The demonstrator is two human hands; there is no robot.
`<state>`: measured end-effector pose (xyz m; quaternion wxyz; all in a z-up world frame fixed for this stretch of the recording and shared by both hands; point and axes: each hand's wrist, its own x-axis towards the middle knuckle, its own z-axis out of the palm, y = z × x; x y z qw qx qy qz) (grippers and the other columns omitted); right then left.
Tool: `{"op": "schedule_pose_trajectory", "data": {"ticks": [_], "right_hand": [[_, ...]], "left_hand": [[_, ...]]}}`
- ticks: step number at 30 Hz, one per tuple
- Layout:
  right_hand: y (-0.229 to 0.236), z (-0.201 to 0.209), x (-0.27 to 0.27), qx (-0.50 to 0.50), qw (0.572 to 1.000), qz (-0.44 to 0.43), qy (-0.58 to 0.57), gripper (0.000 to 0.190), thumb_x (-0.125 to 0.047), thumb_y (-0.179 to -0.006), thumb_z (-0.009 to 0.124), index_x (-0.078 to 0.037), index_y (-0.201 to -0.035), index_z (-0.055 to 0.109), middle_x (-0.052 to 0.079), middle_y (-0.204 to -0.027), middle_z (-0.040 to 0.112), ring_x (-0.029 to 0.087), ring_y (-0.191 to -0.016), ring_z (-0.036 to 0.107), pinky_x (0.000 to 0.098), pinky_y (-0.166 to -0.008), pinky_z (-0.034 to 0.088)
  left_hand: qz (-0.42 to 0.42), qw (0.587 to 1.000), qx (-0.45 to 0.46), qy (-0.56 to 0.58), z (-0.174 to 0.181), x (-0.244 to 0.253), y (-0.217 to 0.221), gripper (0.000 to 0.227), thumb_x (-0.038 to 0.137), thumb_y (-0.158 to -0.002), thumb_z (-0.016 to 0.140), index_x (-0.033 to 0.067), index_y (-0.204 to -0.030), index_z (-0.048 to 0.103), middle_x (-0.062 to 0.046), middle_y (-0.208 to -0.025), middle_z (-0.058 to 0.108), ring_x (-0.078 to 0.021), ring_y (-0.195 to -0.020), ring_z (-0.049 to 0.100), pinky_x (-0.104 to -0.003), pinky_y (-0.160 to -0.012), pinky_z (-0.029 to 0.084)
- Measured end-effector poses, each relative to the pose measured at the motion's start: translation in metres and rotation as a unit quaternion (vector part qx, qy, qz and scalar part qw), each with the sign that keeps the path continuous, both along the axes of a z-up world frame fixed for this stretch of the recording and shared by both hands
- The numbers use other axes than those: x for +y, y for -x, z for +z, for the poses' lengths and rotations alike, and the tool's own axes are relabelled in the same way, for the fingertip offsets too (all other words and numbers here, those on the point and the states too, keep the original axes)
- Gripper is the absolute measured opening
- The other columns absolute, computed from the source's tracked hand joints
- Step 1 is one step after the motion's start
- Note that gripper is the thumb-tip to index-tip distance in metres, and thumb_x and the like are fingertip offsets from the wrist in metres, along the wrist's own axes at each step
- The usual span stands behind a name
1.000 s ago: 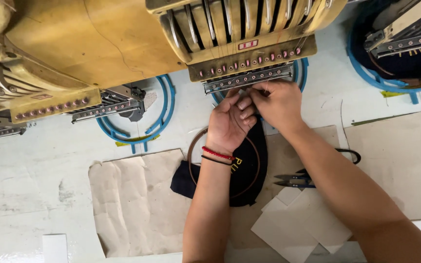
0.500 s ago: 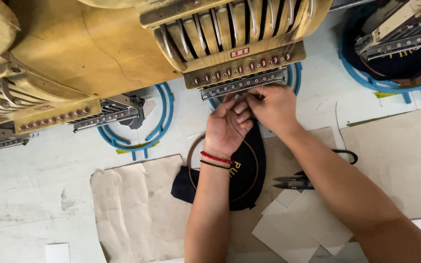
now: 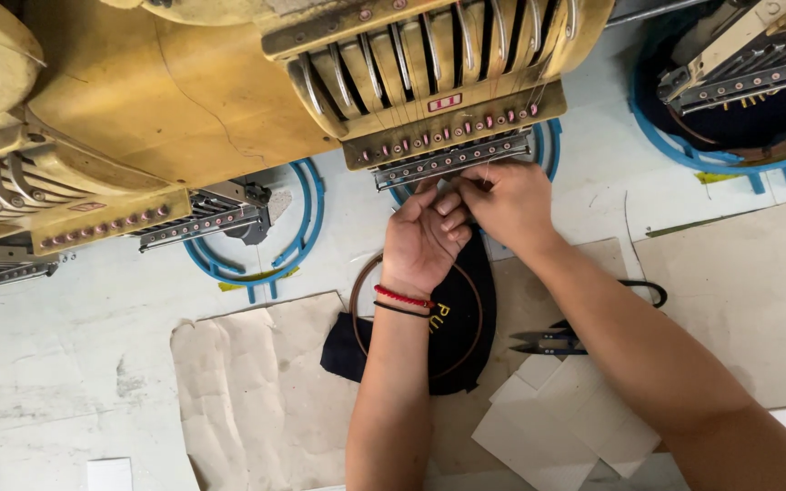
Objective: Preparing fabric in a hoop with backing and loading it into an industrial embroidery machine
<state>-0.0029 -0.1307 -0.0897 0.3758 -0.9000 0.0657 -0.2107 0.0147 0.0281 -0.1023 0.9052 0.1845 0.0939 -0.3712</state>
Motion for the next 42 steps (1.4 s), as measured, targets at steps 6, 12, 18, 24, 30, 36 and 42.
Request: {"op": "schedule_pose_trajectory", "data": {"ticks": [6,12,18,24,30,36,42], "right_hand": [[-0.001,-0.004,0.000,0.024,1.000,-0.014,-0.009,0.003,-0.026,-0.085,0.085,-0.029,-0.087,0.084,-0.002,-0.077,0.078,0.029,-0.081,0.078,0.0463,-0.068,0.063],[-0.003,-0.002,0.000,0.029,0.999,-0.014,-0.011,0.004,-0.028,-0.085,0.085,-0.030,-0.088,0.084,-0.002,-0.079,0.078,0.030,-0.083,0.078,0.0479,-0.069,0.064],[-0.002,0.003,-0.001,-0.010,1.000,-0.007,0.027,0.003,-0.023,-0.087,0.088,-0.023,-0.089,0.086,0.003,-0.079,0.079,0.035,-0.081,0.077,0.0505,-0.066,0.063],[0.000,-0.004,0.002,0.024,0.998,-0.039,0.038,0.008,-0.032,-0.089,0.086,-0.024,-0.090,0.086,0.006,-0.078,0.079,0.038,-0.080,0.077,0.0562,-0.067,0.063],[-0.006,-0.002,0.001,0.063,0.995,-0.077,0.021,0.009,-0.040,-0.088,0.085,-0.031,-0.091,0.086,0.005,-0.079,0.079,0.040,-0.082,0.077,0.0582,-0.071,0.063],[-0.001,-0.009,-0.004,0.083,0.992,-0.090,0.034,0.011,-0.045,-0.088,0.084,-0.037,-0.095,0.086,0.006,-0.083,0.080,0.040,-0.086,0.077,0.0582,-0.077,0.064],[0.040,-0.008,-0.014,-0.051,0.985,0.161,-0.022,0.032,-0.017,-0.104,0.076,-0.006,-0.134,0.079,0.024,-0.128,0.075,0.048,-0.121,0.068,0.0587,-0.107,0.053]], "left_hand": [[0.001,1.000,-0.004,-0.010,0.005,0.000,0.000,0.010,0.021,-0.108,0.052,0.0224,-0.117,0.055,0.005,-0.085,0.043,-0.0107,-0.070,0.049,-0.025,-0.064,0.044],[0.001,1.000,-0.006,-0.010,0.003,0.000,0.000,0.008,0.021,-0.107,0.052,0.0232,-0.115,0.054,0.005,-0.086,0.043,-0.0111,-0.070,0.049,-0.025,-0.064,0.044],[-0.002,1.000,-0.011,-0.012,0.005,-0.002,0.001,0.008,0.021,-0.106,0.055,0.0239,-0.113,0.053,0.005,-0.087,0.044,-0.0115,-0.071,0.050,-0.026,-0.064,0.045],[-0.012,0.999,-0.017,-0.049,0.004,-0.004,0.004,0.006,0.023,-0.106,0.060,0.0238,-0.105,0.054,0.006,-0.085,0.046,-0.0108,-0.070,0.052,-0.024,-0.064,0.047],[-0.002,0.988,0.067,-0.137,-0.047,-0.029,-0.036,0.012,0.030,-0.108,0.056,0.0220,-0.098,0.056,0.013,-0.074,0.037,-0.0060,-0.061,0.042,-0.024,-0.060,0.039],[0.007,0.918,-0.077,-0.390,-0.065,-0.060,-0.044,0.024,0.038,-0.100,0.064,0.0299,-0.081,0.052,0.017,-0.069,0.039,-0.0050,-0.058,0.045,-0.027,-0.060,0.039],[0.041,0.527,-0.294,-0.796,-0.067,-0.046,-0.020,0.026,0.036,-0.090,0.066,0.0251,-0.110,0.076,0.001,-0.099,0.075,-0.0180,-0.095,0.075,-0.036,-0.084,0.061]]}}
